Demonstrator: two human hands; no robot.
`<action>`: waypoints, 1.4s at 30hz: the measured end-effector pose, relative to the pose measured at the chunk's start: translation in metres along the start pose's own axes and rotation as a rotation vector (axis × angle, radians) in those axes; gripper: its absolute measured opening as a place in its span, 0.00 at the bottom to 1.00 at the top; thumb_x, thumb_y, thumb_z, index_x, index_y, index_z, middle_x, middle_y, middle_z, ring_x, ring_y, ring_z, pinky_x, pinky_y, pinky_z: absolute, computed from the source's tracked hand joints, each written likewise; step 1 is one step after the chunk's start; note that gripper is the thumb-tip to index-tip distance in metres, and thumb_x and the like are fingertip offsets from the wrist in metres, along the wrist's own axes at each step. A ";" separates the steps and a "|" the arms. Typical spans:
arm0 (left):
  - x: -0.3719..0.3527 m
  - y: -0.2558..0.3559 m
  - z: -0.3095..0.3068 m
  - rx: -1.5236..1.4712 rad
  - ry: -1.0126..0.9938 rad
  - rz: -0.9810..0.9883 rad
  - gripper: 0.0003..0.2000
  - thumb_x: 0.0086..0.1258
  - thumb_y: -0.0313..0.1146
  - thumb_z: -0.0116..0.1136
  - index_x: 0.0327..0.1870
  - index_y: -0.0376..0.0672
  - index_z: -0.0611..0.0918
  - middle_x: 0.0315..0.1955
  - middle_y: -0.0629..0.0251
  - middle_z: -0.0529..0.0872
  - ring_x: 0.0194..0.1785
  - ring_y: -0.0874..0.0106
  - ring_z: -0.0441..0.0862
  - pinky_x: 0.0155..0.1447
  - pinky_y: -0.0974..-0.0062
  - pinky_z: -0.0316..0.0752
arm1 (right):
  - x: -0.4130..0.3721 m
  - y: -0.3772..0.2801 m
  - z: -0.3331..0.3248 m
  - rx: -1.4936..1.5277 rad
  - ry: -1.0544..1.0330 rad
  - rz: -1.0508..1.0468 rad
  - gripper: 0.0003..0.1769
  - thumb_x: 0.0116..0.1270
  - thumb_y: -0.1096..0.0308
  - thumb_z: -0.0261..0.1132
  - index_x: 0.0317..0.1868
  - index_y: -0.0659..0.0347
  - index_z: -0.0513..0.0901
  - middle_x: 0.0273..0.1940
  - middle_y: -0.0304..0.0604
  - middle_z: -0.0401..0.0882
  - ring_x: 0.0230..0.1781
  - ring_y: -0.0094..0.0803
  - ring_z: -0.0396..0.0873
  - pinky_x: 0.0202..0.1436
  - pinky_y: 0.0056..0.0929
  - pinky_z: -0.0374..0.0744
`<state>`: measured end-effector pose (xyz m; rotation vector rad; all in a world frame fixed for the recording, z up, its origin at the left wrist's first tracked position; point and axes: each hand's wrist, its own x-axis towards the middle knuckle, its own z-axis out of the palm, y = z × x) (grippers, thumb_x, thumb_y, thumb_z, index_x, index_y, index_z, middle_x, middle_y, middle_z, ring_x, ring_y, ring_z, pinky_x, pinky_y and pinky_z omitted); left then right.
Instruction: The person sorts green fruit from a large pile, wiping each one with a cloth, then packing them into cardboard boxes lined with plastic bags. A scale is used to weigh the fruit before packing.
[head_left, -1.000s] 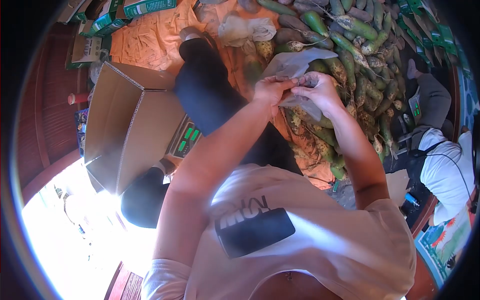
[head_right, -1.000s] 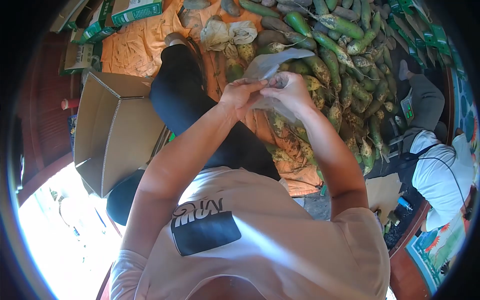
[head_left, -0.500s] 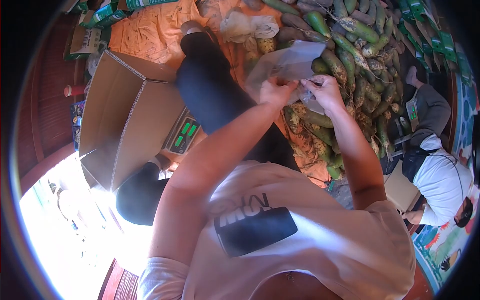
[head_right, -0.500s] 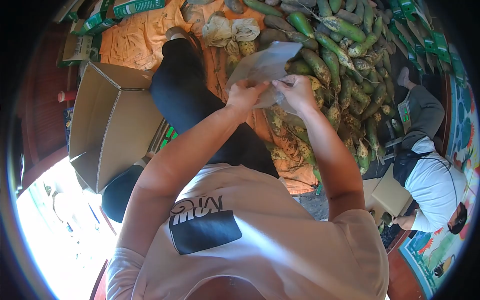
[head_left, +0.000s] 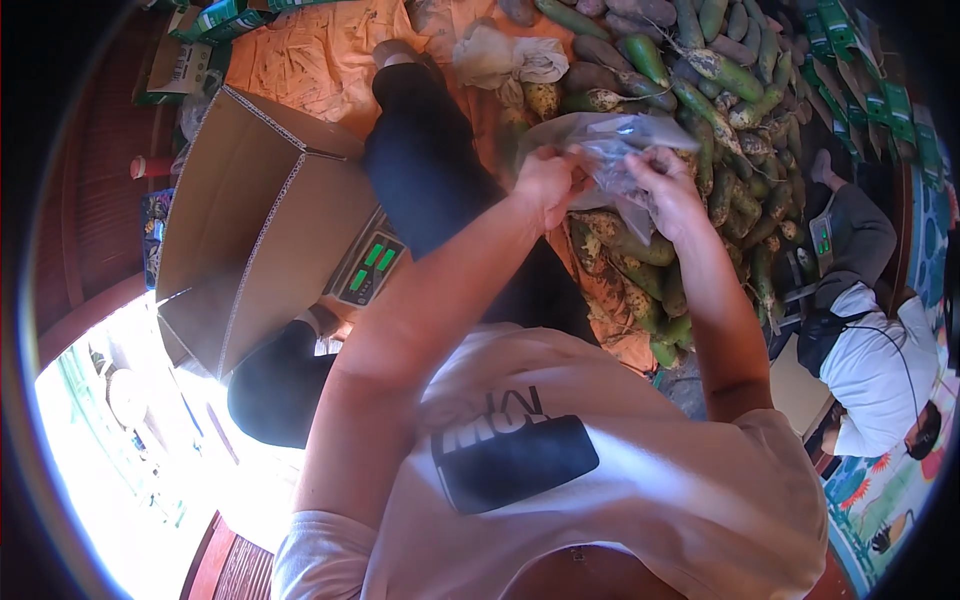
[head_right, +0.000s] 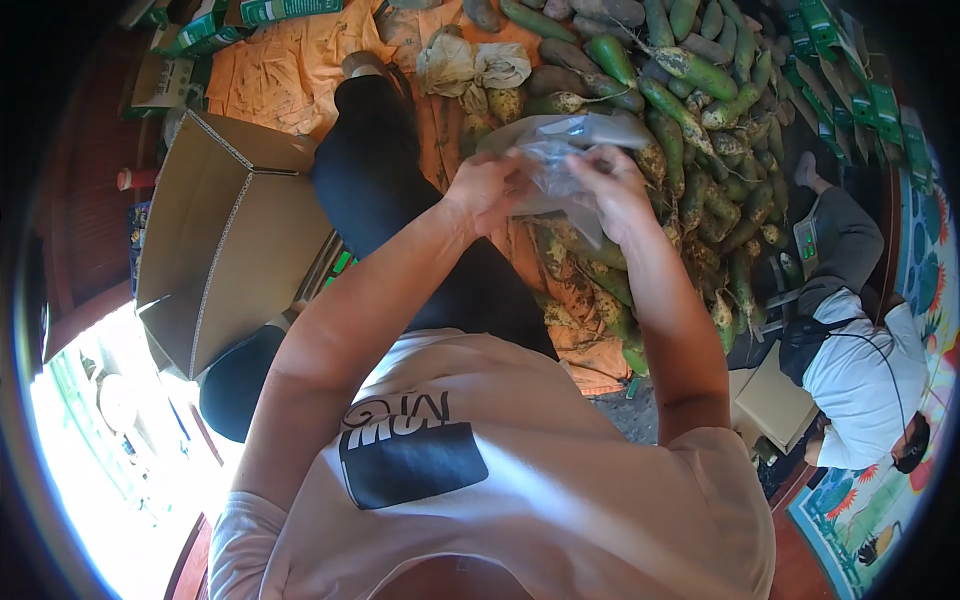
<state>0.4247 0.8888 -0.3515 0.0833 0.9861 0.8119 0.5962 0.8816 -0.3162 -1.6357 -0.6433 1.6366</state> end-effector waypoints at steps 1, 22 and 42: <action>-0.002 0.001 0.001 -0.097 -0.003 0.034 0.12 0.71 0.31 0.54 0.51 0.38 0.70 0.39 0.62 0.79 0.39 0.71 0.77 0.48 0.69 0.74 | 0.003 0.000 -0.003 0.117 0.064 0.026 0.12 0.66 0.70 0.62 0.48 0.64 0.75 0.39 0.45 0.81 0.36 0.35 0.81 0.46 0.34 0.81; -0.102 0.155 0.071 0.814 -0.104 1.299 0.41 0.57 0.35 0.62 0.70 0.36 0.54 0.55 0.48 0.74 0.61 0.58 0.68 0.65 0.65 0.66 | -0.072 -0.325 0.019 -0.288 -0.284 -1.059 0.11 0.67 0.71 0.62 0.48 0.63 0.75 0.34 0.38 0.77 0.31 0.22 0.74 0.29 0.20 0.72; -0.242 0.306 -0.108 0.687 0.503 1.135 0.21 0.59 0.15 0.46 0.57 0.30 0.73 0.40 0.58 0.83 0.38 0.75 0.81 0.40 0.78 0.77 | -0.018 -0.253 0.154 -0.622 -0.391 -0.806 0.17 0.62 0.73 0.64 0.51 0.66 0.78 0.44 0.37 0.78 0.45 0.23 0.74 0.50 0.22 0.72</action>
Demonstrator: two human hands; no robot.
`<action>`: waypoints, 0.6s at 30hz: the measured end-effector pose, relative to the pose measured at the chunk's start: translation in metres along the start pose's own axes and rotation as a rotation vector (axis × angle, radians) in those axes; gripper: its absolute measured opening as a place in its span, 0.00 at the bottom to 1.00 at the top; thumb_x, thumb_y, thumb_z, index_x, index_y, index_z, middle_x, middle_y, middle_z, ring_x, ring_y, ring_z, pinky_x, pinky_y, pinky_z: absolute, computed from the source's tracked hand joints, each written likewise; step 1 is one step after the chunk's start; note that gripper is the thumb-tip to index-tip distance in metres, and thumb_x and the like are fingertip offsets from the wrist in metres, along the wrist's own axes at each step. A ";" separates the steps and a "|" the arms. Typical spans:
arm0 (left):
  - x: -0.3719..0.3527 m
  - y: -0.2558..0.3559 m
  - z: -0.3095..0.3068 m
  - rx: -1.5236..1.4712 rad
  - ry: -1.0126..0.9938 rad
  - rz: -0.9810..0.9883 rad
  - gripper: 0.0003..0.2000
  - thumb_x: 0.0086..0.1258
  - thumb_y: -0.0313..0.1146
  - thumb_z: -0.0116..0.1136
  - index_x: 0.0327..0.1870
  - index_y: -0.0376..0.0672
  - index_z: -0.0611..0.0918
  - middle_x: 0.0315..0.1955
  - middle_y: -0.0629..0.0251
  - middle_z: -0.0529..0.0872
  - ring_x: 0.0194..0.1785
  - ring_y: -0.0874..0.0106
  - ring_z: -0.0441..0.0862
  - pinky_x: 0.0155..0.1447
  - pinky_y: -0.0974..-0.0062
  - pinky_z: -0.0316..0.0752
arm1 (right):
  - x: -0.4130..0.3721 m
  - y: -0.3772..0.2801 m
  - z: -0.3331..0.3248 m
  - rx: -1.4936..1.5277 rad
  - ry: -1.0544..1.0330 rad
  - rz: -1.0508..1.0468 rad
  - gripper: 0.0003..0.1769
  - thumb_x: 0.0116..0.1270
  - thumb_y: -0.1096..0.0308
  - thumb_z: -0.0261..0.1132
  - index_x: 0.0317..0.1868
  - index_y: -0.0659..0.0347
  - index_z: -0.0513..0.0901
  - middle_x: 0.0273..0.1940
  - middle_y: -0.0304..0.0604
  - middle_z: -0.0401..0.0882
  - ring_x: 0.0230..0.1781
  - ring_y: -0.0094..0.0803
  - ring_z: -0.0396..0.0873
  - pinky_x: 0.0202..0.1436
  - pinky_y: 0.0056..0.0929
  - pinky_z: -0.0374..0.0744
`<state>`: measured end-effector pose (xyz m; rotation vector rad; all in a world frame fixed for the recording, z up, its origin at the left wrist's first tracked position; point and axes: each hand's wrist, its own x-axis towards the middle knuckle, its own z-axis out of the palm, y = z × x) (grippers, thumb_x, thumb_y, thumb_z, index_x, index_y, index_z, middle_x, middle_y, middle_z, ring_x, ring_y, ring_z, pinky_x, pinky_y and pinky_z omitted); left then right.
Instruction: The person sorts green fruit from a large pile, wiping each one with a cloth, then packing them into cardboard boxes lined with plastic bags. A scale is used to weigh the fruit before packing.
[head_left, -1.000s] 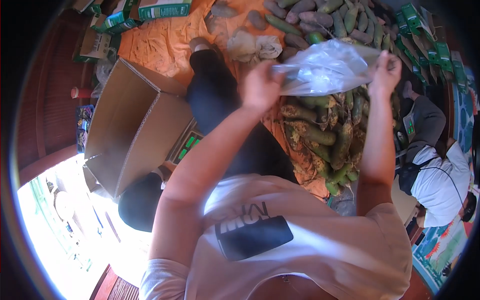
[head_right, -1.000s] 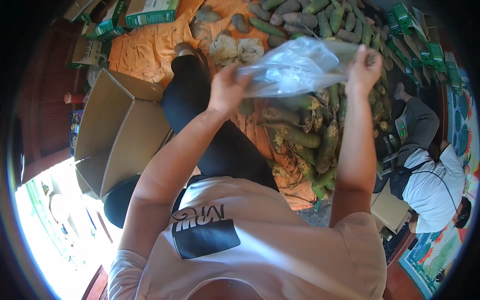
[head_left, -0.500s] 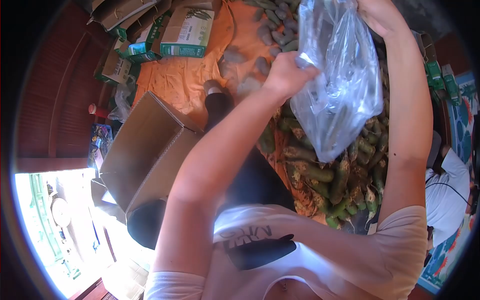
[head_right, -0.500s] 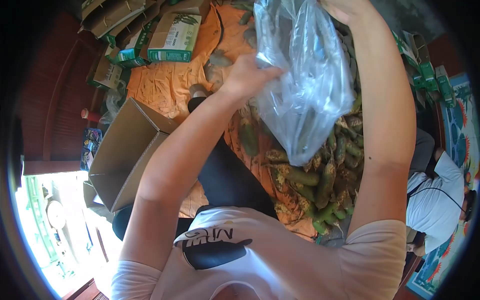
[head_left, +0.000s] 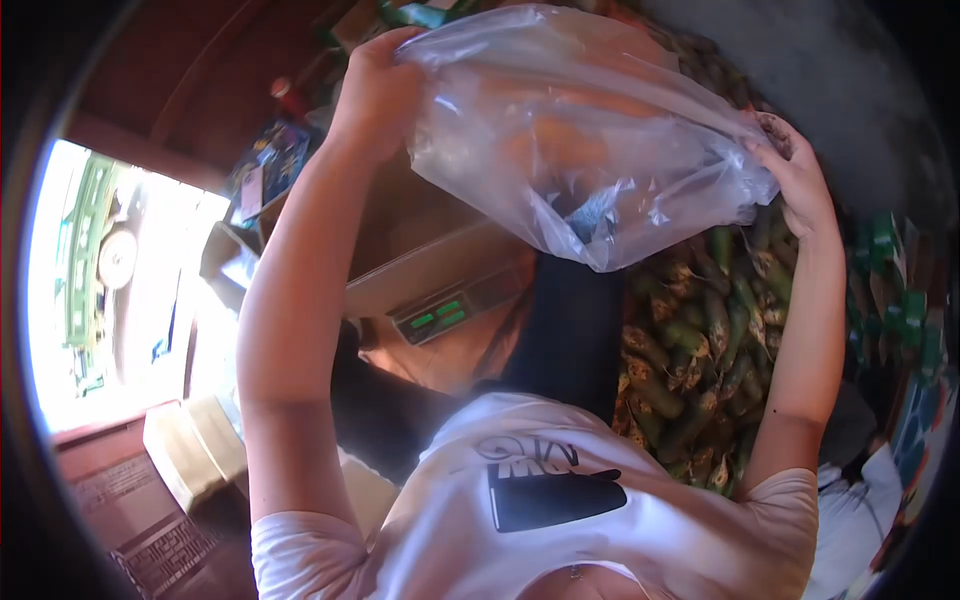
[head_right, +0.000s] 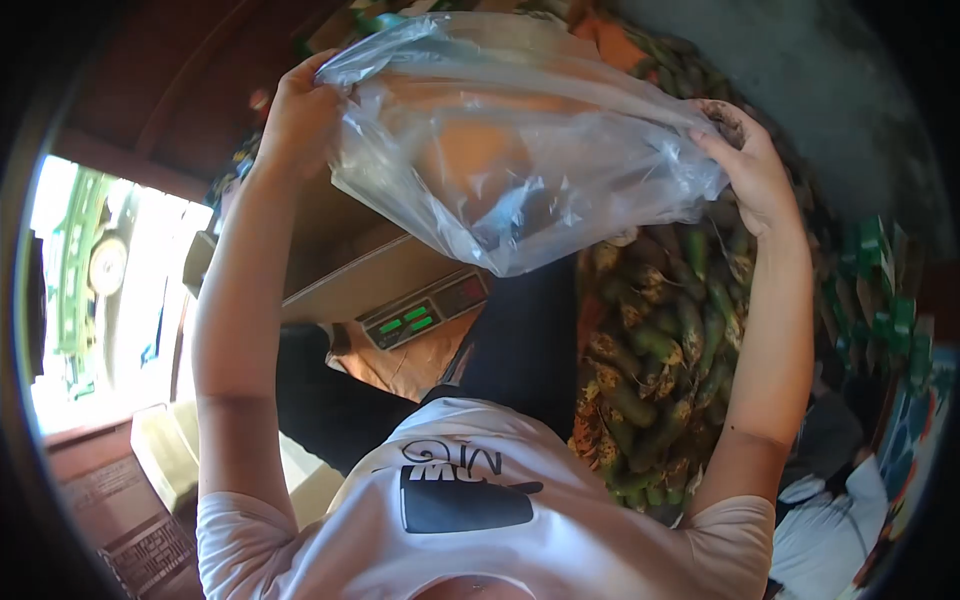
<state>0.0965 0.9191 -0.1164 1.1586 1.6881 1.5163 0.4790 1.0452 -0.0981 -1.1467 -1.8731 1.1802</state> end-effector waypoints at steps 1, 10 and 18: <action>-0.005 -0.003 -0.021 0.002 0.047 -0.021 0.21 0.59 0.15 0.46 0.57 0.31 0.73 0.40 0.58 0.83 0.38 0.74 0.81 0.40 0.78 0.77 | 0.011 -0.006 0.012 0.028 -0.042 0.005 0.16 0.63 0.72 0.64 0.51 0.66 0.78 0.43 0.36 0.78 0.44 0.22 0.74 0.50 0.21 0.72; -0.056 -0.042 -0.173 0.812 0.027 0.139 0.31 0.59 0.26 0.59 0.67 0.41 0.67 0.55 0.54 0.75 0.55 0.61 0.76 0.60 0.69 0.70 | 0.070 -0.069 0.178 -0.050 -0.230 -0.276 0.14 0.66 0.67 0.63 0.45 0.68 0.76 0.34 0.39 0.79 0.36 0.26 0.76 0.41 0.28 0.74; -0.066 -0.039 -0.162 0.665 -0.053 0.160 0.47 0.53 0.49 0.71 0.73 0.50 0.57 0.65 0.49 0.66 0.68 0.53 0.65 0.66 0.64 0.65 | 0.075 -0.077 0.326 -0.283 -0.396 -0.679 0.17 0.59 0.67 0.66 0.44 0.65 0.72 0.38 0.58 0.79 0.42 0.54 0.78 0.42 0.41 0.75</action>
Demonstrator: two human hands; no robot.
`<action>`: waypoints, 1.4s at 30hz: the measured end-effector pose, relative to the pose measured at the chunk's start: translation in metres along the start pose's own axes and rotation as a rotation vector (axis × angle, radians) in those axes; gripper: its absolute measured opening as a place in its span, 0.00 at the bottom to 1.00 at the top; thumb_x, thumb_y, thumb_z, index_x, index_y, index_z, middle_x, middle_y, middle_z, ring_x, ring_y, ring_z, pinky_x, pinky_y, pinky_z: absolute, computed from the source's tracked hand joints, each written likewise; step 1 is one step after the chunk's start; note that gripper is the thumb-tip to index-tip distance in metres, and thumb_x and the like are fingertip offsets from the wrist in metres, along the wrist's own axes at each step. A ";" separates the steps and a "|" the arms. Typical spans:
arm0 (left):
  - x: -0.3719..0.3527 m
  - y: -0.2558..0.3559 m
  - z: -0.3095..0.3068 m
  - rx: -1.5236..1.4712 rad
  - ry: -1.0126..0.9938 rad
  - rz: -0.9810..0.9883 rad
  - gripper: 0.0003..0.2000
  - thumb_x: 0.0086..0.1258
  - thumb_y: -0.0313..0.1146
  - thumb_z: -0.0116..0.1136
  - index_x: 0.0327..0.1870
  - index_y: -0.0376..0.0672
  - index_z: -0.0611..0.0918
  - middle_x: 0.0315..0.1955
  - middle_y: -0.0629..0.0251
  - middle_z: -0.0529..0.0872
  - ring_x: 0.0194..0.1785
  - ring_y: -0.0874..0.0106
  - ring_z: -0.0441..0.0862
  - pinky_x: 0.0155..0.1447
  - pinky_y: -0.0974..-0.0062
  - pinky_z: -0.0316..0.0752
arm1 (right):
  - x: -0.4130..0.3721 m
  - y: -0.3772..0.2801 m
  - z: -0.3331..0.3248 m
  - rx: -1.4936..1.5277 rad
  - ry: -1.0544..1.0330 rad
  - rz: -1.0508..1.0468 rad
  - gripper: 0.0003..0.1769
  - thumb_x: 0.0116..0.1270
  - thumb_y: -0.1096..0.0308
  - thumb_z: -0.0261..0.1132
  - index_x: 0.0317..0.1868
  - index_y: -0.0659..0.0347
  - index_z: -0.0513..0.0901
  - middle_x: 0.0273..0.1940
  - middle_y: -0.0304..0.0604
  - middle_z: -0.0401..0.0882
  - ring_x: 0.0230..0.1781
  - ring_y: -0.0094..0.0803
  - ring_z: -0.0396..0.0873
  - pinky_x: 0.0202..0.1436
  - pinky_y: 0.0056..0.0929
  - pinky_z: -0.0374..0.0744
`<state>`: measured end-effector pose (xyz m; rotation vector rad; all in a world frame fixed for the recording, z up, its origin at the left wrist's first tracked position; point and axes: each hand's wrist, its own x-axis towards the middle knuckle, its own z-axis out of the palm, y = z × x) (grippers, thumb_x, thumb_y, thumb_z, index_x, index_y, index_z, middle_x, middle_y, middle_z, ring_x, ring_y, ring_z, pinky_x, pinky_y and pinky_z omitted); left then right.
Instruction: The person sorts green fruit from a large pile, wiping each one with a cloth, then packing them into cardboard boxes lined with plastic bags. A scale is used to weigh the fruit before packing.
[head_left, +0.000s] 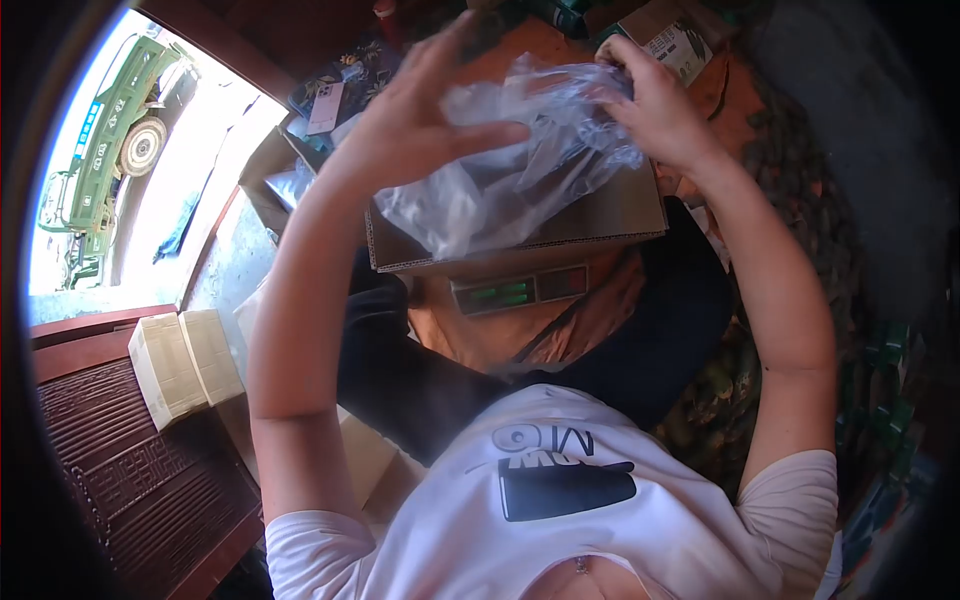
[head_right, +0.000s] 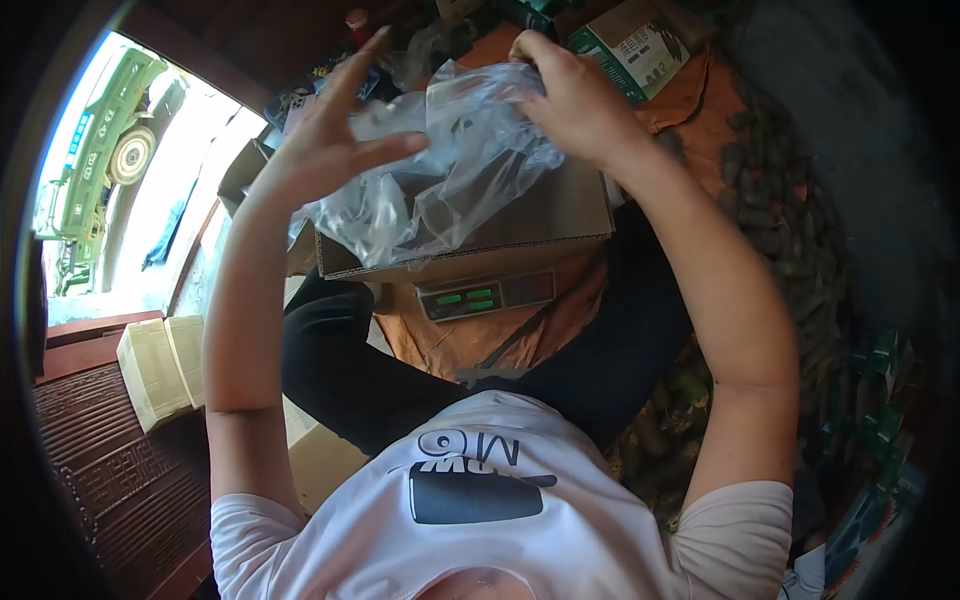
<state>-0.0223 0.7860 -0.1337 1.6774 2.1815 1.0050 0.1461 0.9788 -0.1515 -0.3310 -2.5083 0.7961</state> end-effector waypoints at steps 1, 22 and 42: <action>0.010 -0.009 0.022 -0.103 -0.051 0.058 0.46 0.51 0.51 0.71 0.71 0.47 0.60 0.61 0.48 0.71 0.65 0.54 0.68 0.64 0.64 0.67 | 0.006 0.009 0.015 0.052 -0.047 -0.013 0.19 0.57 0.65 0.69 0.43 0.66 0.72 0.36 0.55 0.80 0.41 0.48 0.80 0.44 0.36 0.76; 0.038 -0.014 0.097 -0.600 -0.404 -0.197 0.33 0.51 0.42 0.75 0.56 0.33 0.76 0.44 0.57 0.84 0.44 0.72 0.82 0.51 0.73 0.77 | -0.048 0.022 0.055 0.661 0.240 0.599 0.10 0.59 0.79 0.57 0.43 0.68 0.77 0.36 0.40 0.80 0.34 0.23 0.77 0.36 0.23 0.75; 0.055 -0.017 0.125 -0.533 -0.303 -0.242 0.15 0.67 0.39 0.59 0.40 0.33 0.84 0.33 0.65 0.86 0.37 0.79 0.81 0.43 0.79 0.75 | -0.067 0.037 0.036 0.730 0.285 0.615 0.10 0.60 0.72 0.66 0.41 0.65 0.78 0.36 0.38 0.81 0.36 0.20 0.77 0.40 0.20 0.76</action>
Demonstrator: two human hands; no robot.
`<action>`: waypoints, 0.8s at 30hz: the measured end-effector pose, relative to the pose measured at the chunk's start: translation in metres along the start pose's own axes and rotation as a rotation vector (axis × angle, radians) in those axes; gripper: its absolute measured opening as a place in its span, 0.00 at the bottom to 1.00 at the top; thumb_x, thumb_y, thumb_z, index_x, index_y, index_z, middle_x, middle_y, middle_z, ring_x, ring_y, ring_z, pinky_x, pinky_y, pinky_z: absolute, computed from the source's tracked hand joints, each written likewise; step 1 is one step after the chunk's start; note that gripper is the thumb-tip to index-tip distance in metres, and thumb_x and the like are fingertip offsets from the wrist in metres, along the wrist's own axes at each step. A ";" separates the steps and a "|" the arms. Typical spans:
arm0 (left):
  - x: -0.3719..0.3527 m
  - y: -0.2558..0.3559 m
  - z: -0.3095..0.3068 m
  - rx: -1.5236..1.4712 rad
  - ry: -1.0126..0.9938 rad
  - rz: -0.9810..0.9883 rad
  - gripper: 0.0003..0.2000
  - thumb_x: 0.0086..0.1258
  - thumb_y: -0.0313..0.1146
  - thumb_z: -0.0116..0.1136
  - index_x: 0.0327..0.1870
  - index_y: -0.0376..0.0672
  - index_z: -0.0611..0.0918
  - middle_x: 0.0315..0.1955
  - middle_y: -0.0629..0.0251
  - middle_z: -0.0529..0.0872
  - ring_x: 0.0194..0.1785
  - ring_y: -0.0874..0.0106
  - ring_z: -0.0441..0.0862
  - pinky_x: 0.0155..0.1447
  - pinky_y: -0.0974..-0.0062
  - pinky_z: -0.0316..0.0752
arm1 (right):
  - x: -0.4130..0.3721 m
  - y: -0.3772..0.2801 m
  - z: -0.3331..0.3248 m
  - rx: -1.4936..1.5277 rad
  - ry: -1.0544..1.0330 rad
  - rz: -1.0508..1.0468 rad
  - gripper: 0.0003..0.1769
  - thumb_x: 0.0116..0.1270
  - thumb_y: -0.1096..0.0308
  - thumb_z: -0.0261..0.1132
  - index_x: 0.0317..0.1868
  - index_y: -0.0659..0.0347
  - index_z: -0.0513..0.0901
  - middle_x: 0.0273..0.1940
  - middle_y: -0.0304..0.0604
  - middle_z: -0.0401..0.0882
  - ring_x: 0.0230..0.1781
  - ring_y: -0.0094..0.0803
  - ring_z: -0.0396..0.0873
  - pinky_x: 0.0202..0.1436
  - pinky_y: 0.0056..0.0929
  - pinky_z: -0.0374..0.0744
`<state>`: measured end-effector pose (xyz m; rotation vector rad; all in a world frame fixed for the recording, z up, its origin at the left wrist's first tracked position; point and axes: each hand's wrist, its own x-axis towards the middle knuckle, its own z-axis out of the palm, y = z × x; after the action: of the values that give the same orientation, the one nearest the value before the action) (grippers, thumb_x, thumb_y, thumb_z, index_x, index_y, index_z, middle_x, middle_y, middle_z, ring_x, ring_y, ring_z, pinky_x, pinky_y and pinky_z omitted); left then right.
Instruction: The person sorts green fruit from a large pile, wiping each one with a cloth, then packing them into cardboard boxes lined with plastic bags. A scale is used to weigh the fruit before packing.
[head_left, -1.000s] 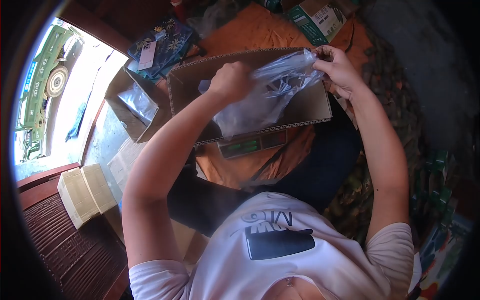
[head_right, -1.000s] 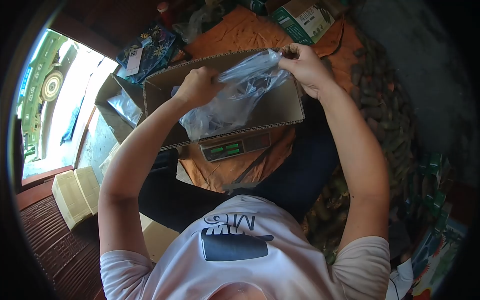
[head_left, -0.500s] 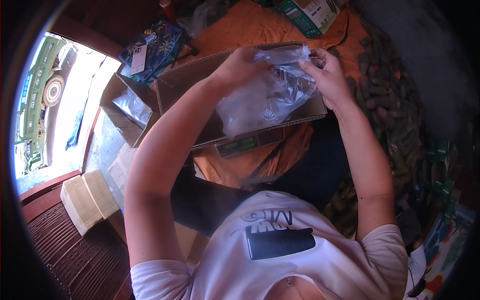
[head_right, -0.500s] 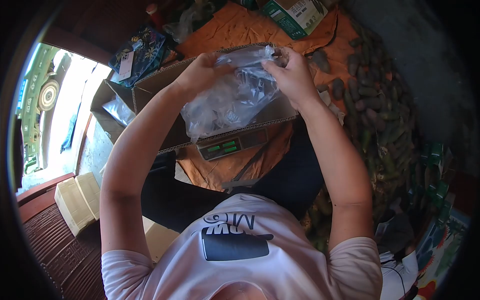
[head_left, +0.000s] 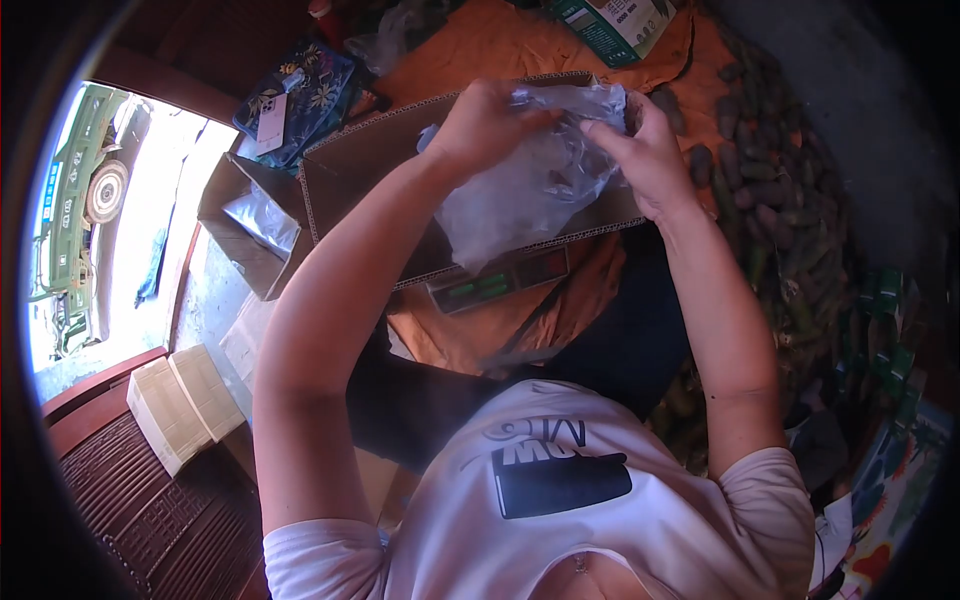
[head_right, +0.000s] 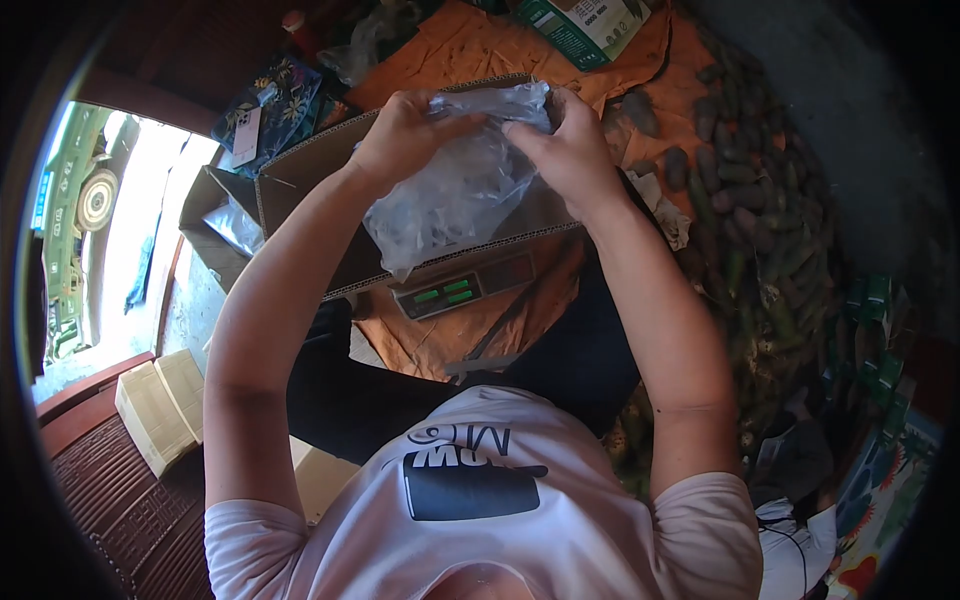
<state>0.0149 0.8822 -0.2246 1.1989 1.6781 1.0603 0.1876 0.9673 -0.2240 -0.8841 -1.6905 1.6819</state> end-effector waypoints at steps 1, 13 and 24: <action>-0.001 0.000 0.002 -0.045 0.051 -0.016 0.15 0.68 0.39 0.58 0.38 0.33 0.84 0.31 0.66 0.86 0.36 0.79 0.80 0.42 0.80 0.75 | -0.003 -0.012 -0.007 0.166 -0.057 0.134 0.10 0.60 0.71 0.65 0.41 0.65 0.79 0.36 0.38 0.81 0.36 0.20 0.78 0.40 0.20 0.76; 0.001 -0.006 0.011 -0.899 0.026 -0.261 0.12 0.70 0.33 0.50 0.46 0.36 0.81 0.34 0.64 0.84 0.34 0.74 0.82 0.42 0.80 0.77 | 0.001 -0.014 -0.011 0.595 0.140 0.238 0.05 0.66 0.71 0.61 0.41 0.62 0.78 0.36 0.38 0.80 0.30 0.25 0.76 0.36 0.24 0.76; 0.034 -0.035 0.071 0.298 0.194 -0.051 0.19 0.71 0.46 0.47 0.45 0.36 0.79 0.35 0.45 0.83 0.44 0.47 0.80 0.50 0.57 0.73 | 0.063 0.036 -0.036 -0.499 0.234 -0.226 0.10 0.62 0.68 0.68 0.37 0.67 0.80 0.28 0.40 0.80 0.28 0.22 0.76 0.35 0.24 0.75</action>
<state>0.0625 0.9203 -0.2847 1.2614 2.0632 0.9423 0.1799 1.0383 -0.2621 -1.0187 -1.9896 0.9793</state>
